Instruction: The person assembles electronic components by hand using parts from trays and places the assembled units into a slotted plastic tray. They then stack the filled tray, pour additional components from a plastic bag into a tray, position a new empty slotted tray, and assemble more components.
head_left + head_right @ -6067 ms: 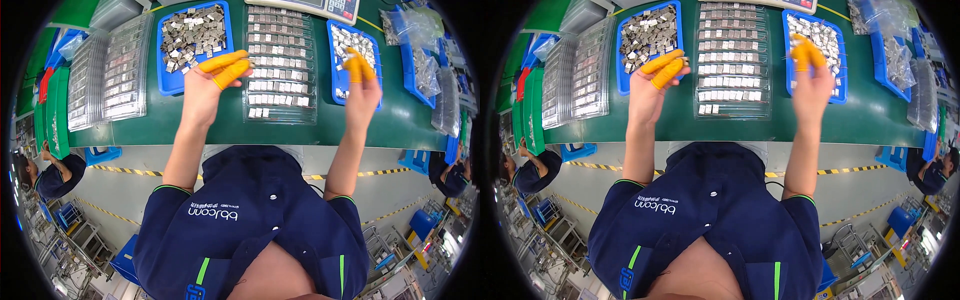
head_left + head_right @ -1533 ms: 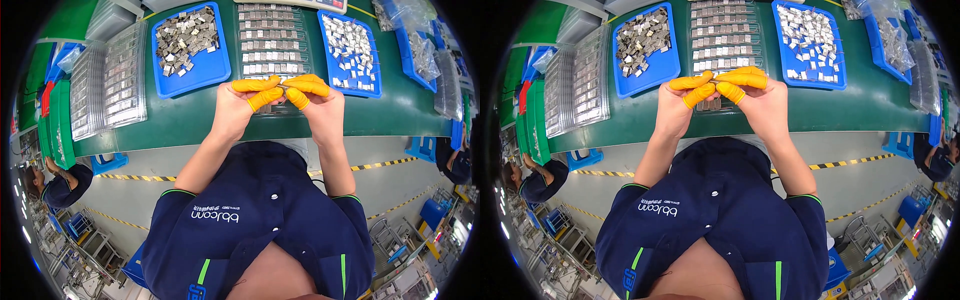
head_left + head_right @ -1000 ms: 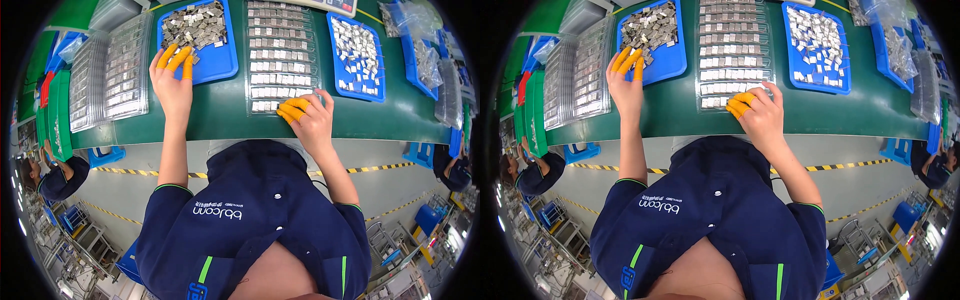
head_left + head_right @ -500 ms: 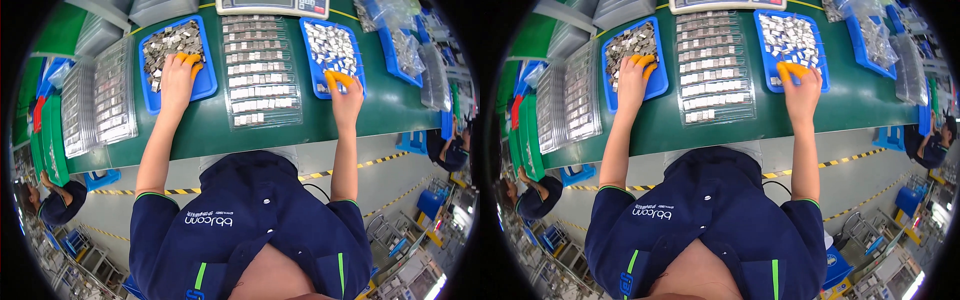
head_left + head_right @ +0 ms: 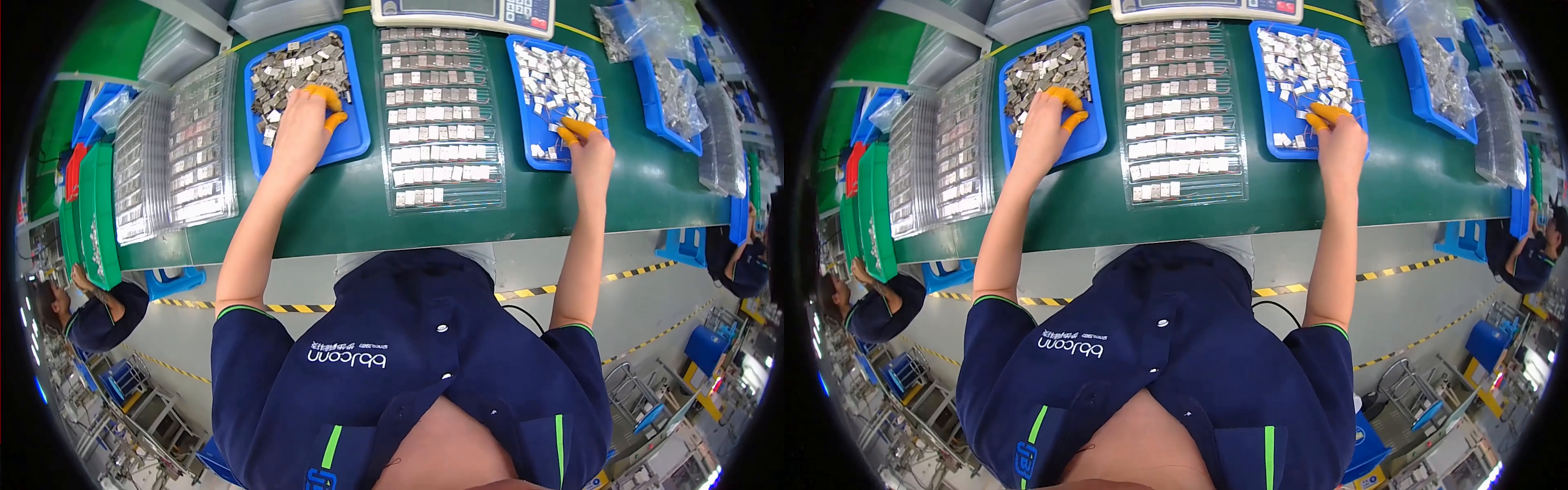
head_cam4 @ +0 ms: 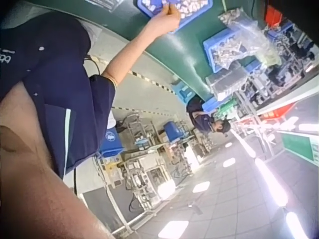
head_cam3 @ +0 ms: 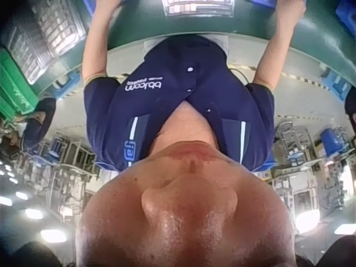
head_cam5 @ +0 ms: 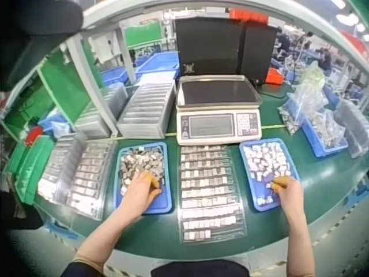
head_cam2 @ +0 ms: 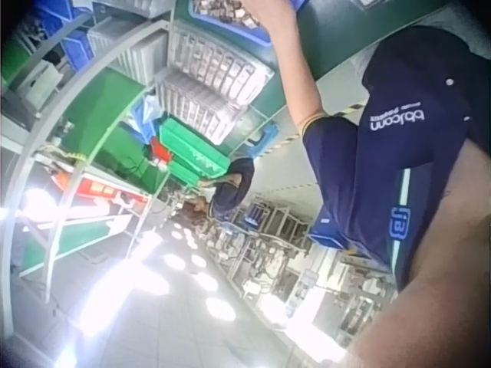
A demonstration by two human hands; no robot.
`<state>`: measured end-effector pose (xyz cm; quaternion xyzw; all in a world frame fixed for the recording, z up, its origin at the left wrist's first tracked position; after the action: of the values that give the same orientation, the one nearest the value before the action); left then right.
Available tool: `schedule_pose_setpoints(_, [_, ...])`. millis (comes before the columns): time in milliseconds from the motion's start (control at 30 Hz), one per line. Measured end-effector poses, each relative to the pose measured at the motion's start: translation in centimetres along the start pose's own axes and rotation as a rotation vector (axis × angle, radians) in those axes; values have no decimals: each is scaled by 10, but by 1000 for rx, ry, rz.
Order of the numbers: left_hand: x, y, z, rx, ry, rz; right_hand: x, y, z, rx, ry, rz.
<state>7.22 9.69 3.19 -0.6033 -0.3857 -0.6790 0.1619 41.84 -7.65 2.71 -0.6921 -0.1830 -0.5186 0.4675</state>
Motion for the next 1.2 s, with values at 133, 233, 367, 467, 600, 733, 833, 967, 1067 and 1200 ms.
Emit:
schedule_pose_setpoints(133, [0, -3, 2, 85, -49, -111, 8, 1, -4, -22, 62, 72])
schedule_pose_setpoints(233, [-1, -17, -3, 152, -17, -223, 23, -19, -13, 166, 244, -33])
schedule_pose_setpoints(367, [-2, -10, -11, 134, 16, -1141, 11, -17, -14, -25, 126, 532])
schedule_pose_setpoints(467, [-9, 19, -19, 159, -32, -1588, -4, -71, -24, 207, -46, 1090])
schedule_pose_setpoints(600, [-21, 56, -21, 111, -14, -1800, -23, -124, -42, 368, -201, 1280])
schedule_pose_setpoints(733, [-30, 80, -26, 91, -16, -1914, -40, -152, -56, 364, -303, 1269])
schedule_pose_setpoints(833, [-34, 84, -30, 128, 40, -1941, -42, -156, -61, 304, -351, 1358])
schedule_pose_setpoints(967, [-37, 84, -35, 149, 60, -1872, -46, -154, -68, 305, -387, 1263])
schedule_pose_setpoints(1067, [-36, 83, -36, 152, 63, -1824, -44, -152, -69, 306, -412, 1200])
schedule_pose_setpoints(1200, [-34, 82, -36, 139, 69, -1853, -42, -151, -69, 309, -394, 1216])
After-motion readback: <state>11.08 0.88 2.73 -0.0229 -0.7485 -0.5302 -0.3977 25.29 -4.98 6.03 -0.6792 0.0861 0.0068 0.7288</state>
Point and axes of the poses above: each hand's wrist, its own z-axis towards the middle knuckle, its own x-axis out of the back of the hand, y = z × x, the point moved 8 cm from there along z, towards the middle knuckle, and after that the axes turned 14 degrees about -y, right-handed, at the moved point
